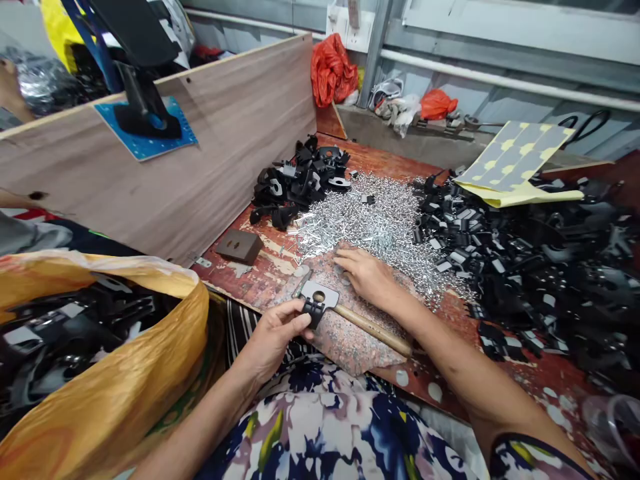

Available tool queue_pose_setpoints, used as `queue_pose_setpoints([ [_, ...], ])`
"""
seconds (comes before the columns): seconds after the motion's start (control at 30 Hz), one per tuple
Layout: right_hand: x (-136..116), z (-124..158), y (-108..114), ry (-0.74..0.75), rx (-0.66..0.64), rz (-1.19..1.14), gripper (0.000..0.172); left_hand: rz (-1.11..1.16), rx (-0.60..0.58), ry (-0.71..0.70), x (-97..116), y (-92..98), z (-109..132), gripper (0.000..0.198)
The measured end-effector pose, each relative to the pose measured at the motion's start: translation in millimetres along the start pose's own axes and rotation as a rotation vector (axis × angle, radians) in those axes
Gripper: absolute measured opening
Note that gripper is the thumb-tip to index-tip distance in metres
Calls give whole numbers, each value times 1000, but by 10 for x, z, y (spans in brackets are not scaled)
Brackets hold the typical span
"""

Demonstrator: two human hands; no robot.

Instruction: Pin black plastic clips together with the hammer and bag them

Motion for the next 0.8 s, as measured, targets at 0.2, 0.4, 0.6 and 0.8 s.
queue_pose_setpoints([
  [0.2,-61,80,-66,-79,98,-309,18,18,15,36,-38,7,6,28],
  [0.4,-585,433,-222,-123,107,-764,6,88,13,54,-93,-107,-90,39],
  [0.6,-669,584,-295,-117,162,-676,13,-109,45,-60,-39,-41,-73,41],
  [0.8,-823,595,-239,26,145,-487,20,-246,25,-106,71,-42,-33,33],
])
Point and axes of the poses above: each hand's wrist, its own z-axis away from the middle knuckle, its own y-axis out of the back of the hand, x = y × z, the point moved 8 cm from there along -z, towards the middle knuckle, and after that the axes turned 1 degree about -z, right-handed, at the moved point
